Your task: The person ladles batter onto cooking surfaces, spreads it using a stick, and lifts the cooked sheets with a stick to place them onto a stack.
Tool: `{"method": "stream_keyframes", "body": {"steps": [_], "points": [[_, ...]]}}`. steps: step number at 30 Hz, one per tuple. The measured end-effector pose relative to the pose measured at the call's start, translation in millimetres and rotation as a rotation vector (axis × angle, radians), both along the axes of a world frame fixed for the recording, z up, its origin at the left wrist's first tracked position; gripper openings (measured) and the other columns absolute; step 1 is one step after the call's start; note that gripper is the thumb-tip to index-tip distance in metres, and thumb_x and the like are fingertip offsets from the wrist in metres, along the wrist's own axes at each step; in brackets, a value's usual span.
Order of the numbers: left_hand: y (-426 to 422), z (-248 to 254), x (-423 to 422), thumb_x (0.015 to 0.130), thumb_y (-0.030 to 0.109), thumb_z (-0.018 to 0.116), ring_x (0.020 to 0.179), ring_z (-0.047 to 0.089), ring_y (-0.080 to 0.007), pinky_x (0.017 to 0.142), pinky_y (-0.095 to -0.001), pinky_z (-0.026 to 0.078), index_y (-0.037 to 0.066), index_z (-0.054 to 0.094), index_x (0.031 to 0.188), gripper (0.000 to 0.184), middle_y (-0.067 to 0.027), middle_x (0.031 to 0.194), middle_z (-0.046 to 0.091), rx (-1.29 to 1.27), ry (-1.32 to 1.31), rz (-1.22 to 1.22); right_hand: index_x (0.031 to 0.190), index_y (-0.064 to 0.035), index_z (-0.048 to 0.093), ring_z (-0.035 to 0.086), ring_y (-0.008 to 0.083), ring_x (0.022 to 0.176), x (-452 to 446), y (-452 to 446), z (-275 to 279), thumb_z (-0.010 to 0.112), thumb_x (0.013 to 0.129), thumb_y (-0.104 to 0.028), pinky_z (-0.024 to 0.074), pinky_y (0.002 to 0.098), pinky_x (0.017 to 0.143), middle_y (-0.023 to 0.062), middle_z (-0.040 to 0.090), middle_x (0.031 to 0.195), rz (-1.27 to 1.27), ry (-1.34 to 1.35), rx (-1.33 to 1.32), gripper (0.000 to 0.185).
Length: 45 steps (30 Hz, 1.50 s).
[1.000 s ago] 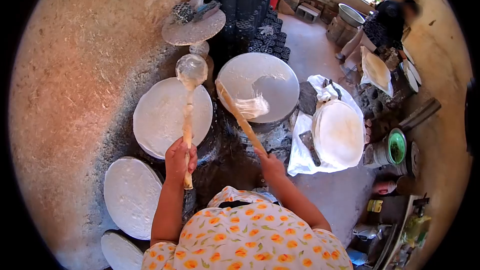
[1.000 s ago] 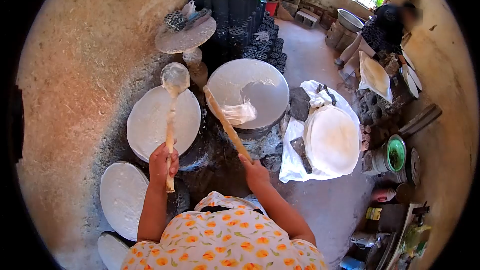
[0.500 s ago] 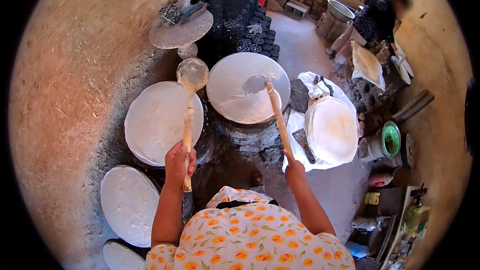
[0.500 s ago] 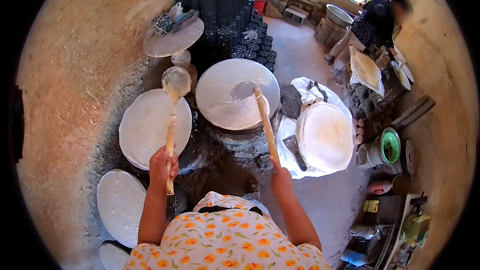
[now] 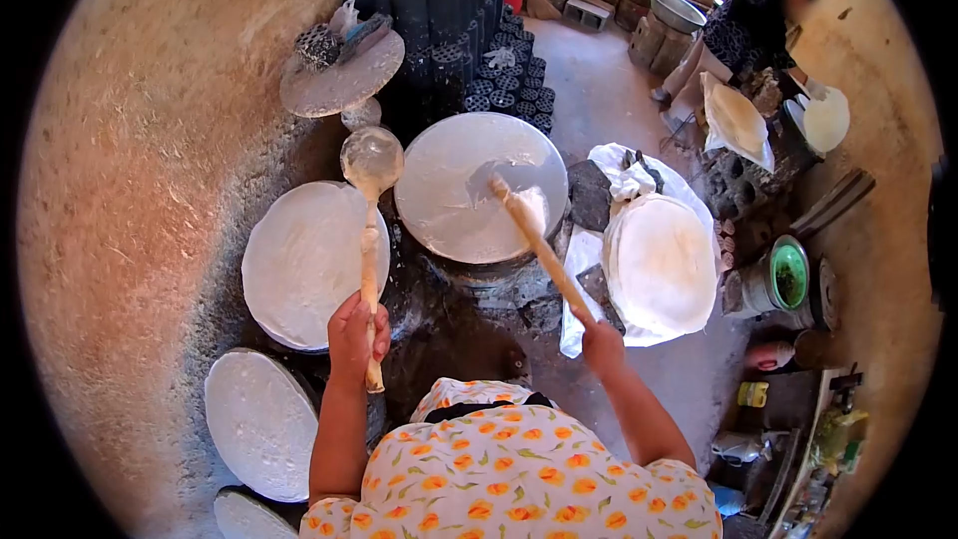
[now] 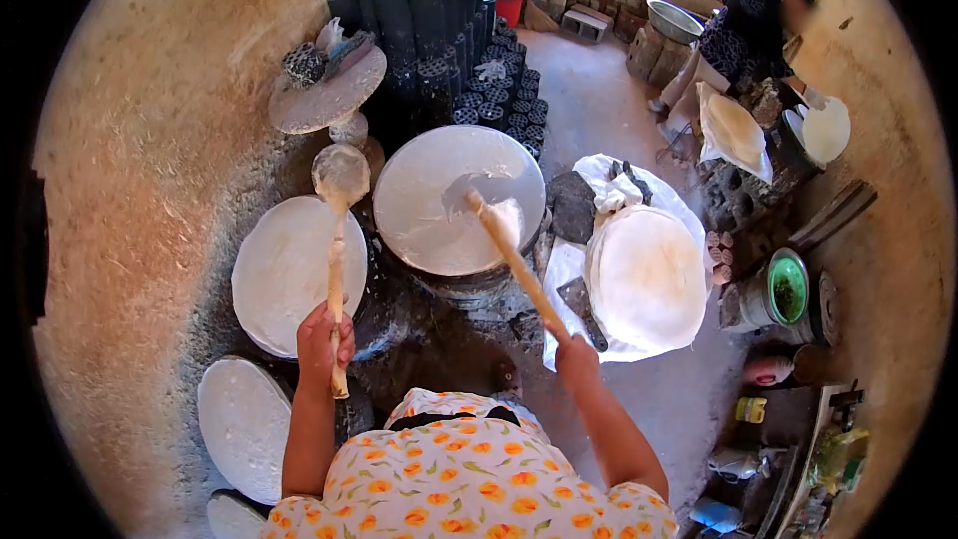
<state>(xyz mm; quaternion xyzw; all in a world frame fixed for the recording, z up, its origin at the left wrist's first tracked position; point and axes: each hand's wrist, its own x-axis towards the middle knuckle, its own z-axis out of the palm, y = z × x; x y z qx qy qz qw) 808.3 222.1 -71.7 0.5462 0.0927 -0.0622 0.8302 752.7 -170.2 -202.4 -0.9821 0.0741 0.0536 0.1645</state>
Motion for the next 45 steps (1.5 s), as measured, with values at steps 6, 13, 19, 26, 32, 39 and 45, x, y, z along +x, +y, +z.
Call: {"method": "stream_keyframes", "body": {"steps": [6, 13, 19, 26, 32, 39, 45], "points": [[-16, 9, 4, 0.095, 0.016, 0.04, 0.039, 0.043, -0.0083, 0.033, -0.0206, 0.035, -0.003, 0.049, 0.113, 0.028, -0.0049, 0.068, 0.049, 0.021, -0.016, 0.007, 0.123, -0.0336, 0.056, 0.06, 0.0383, 0.07, 62, 0, -5, 0.05, 0.081, -0.001, 0.048, 0.0451, 0.064, 0.0184, 0.062, 0.08, -0.019, -0.315, 0.439, 0.053], [-19, 10, -7, 0.095, 0.015, 0.041, 0.039, 0.042, -0.0087, 0.032, -0.0209, 0.035, -0.004, 0.048, 0.118, 0.031, -0.0049, 0.068, 0.049, 0.032, 0.03, 0.121, 0.122, -0.0265, 0.058, 0.06, 0.0383, 0.071, 37, -51, -7, 0.05, 0.08, 0.0, 0.0477, 0.0471, 0.064, 0.0193, 0.061, 0.079, 0.111, -0.089, 0.114, 0.05], [-32, 10, -15, 0.095, 0.016, 0.041, 0.038, 0.042, -0.0092, 0.032, -0.0212, 0.034, -0.004, 0.049, 0.119, 0.032, -0.0052, 0.068, 0.049, 0.054, 0.083, 0.207, 0.123, -0.0225, 0.057, 0.063, 0.0376, 0.089, 191, -36, -10, 0.048, 0.083, -0.002, 0.0487, 0.0414, 0.074, 0.0233, 0.063, 0.097, -0.052, -0.16, 0.423, 0.046], [-24, 16, -32, 0.095, 0.016, 0.04, 0.038, 0.041, -0.0091, 0.031, -0.0214, 0.033, -0.005, 0.048, 0.118, 0.032, -0.0057, 0.067, 0.048, 0.075, 0.07, 0.256, 0.127, -0.0215, 0.056, 0.061, 0.0341, 0.101, 184, -35, -1, 0.045, 0.081, 0.003, 0.0473, 0.0337, 0.086, 0.02, 0.061, 0.113, 0.064, -0.376, 0.711, 0.052], [-32, 17, -23, 0.095, 0.016, 0.041, 0.038, 0.041, -0.0092, 0.032, -0.0213, 0.034, -0.004, 0.049, 0.118, 0.032, -0.0061, 0.067, 0.048, 0.074, 0.086, 0.203, 0.136, -0.0323, 0.04, 0.062, 0.0409, 0.089, 167, -5, -32, 0.048, 0.078, -0.001, 0.0484, 0.0448, 0.08, 0.0254, 0.062, 0.1, 0.182, -0.191, 0.513, 0.067], [-26, 24, -21, 0.094, 0.014, 0.042, 0.038, 0.042, -0.0095, 0.032, -0.0212, 0.034, -0.003, 0.048, 0.119, 0.031, -0.0064, 0.067, 0.05, 0.029, 0.045, 0.127, 0.137, -0.0288, 0.04, 0.062, 0.0414, 0.082, 139, -39, -17, 0.044, 0.077, 0.003, 0.0483, 0.0492, 0.073, 0.0243, 0.063, 0.095, 0.002, -0.268, 0.386, 0.068], [-40, 17, -8, 0.093, 0.016, 0.043, 0.038, 0.042, -0.0093, 0.033, -0.0208, 0.034, -0.003, 0.051, 0.111, 0.027, -0.0048, 0.066, 0.05, 0.032, 0.071, 0.059, 0.137, -0.0347, 0.039, 0.061, 0.0418, 0.081, 116, 27, -6, 0.048, 0.078, 0.001, 0.048, 0.0479, 0.073, 0.025, 0.062, 0.092, 0.132, -0.054, 0.359, 0.07]]}}
